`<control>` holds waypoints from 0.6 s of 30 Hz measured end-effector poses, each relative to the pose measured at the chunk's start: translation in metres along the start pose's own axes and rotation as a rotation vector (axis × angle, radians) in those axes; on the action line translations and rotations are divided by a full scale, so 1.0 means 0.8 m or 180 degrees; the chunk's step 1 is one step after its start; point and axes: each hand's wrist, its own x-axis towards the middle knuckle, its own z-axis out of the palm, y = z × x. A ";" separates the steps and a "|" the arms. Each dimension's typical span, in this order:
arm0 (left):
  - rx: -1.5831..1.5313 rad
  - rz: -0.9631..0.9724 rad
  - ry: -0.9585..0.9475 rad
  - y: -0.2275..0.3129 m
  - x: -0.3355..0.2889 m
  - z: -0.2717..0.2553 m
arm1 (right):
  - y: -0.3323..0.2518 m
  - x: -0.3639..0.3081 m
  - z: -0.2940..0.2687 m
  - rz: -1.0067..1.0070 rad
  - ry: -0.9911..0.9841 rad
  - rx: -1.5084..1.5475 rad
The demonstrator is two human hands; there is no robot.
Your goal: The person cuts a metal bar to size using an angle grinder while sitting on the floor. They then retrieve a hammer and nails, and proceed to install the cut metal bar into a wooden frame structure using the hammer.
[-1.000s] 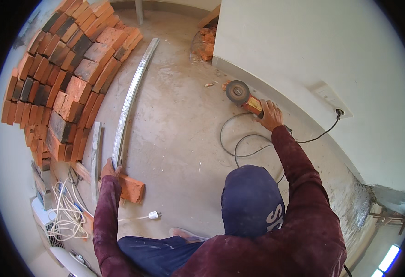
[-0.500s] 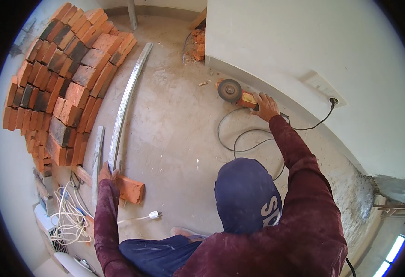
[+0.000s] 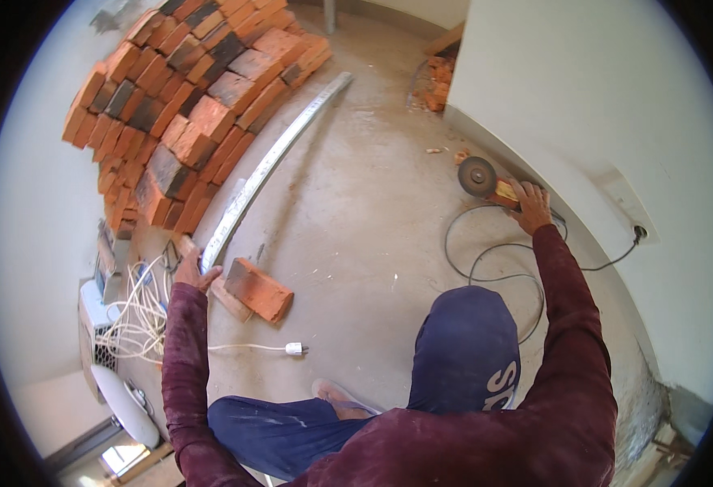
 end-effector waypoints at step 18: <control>-0.0163 0.0932 0.1428 0.165 -0.121 -0.237 | -0.001 0.006 -0.011 0.0045 -0.0450 -0.0001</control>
